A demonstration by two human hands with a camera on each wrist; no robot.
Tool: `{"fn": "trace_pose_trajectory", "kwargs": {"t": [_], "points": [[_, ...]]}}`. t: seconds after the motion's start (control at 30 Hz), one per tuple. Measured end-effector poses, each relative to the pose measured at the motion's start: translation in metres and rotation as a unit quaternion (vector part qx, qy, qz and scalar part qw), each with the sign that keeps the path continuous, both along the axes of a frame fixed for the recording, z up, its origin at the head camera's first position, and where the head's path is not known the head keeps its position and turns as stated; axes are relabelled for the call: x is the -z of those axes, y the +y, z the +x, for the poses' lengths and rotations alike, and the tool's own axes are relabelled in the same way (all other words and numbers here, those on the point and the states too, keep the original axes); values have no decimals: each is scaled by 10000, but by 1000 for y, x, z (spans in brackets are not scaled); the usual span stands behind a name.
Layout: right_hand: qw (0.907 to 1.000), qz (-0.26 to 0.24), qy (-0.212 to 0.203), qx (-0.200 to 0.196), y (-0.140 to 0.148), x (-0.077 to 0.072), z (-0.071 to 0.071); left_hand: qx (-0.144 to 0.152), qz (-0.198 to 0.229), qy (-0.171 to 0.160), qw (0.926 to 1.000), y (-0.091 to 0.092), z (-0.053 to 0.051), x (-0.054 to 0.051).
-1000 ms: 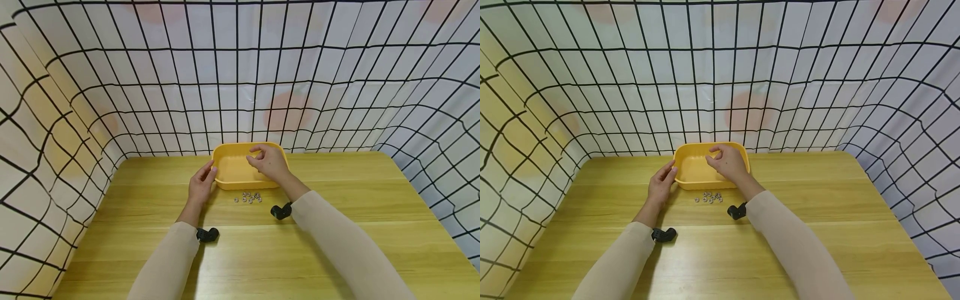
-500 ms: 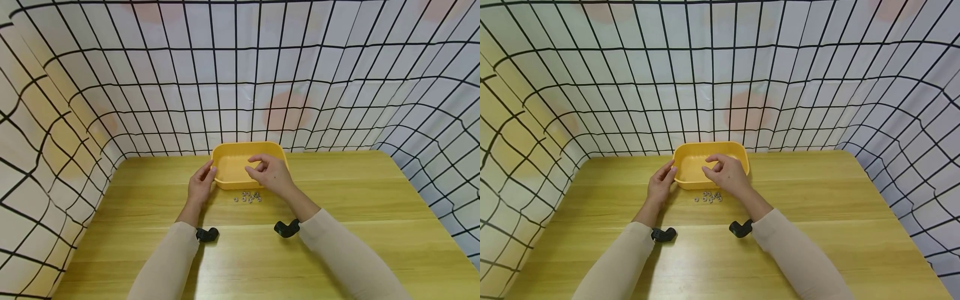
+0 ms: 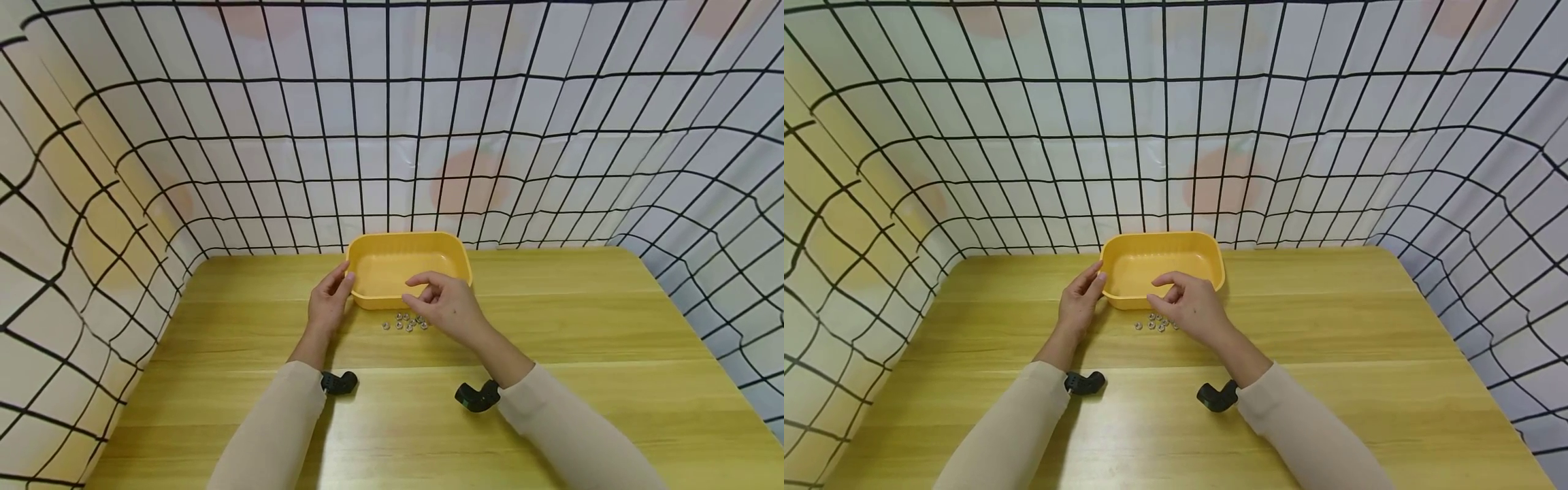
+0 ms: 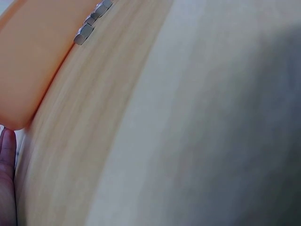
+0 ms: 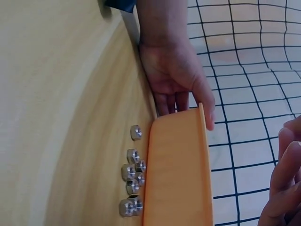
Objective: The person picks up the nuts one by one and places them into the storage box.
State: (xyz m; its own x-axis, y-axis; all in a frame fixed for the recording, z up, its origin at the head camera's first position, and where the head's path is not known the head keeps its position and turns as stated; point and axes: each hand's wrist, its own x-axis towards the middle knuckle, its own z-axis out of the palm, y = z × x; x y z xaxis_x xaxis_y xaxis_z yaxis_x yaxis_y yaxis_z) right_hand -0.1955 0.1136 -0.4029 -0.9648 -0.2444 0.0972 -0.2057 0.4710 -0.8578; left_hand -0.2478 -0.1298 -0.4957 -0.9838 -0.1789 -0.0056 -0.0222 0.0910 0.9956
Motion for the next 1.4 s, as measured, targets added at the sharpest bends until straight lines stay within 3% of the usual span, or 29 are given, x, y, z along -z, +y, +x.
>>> {"fn": "trace_pose_trajectory", "kwargs": {"t": [0.2, 0.63, 0.8, 1.17, 1.4], "points": [[9997, -100, -169, -126, 10, 9, 7, -8, 8, -28, 10000, 0, 0, 0], [9961, 17, -866, 181, 48, 34, 10, 62, 95, -49, 9999, 0, 2, -1], [9937, 100, -1110, 109, 57, 47, 10, 42, 90, -18, 9999, -1, 1, 0], [9861, 18, -1652, -173, 54, 70, 3, 31, 33, -8, 10000, -2, 1, 2], [9860, 143, -1638, -262, 46, 77, -1, 39, 82, -19, 10000, -1, 0, 1]]}}
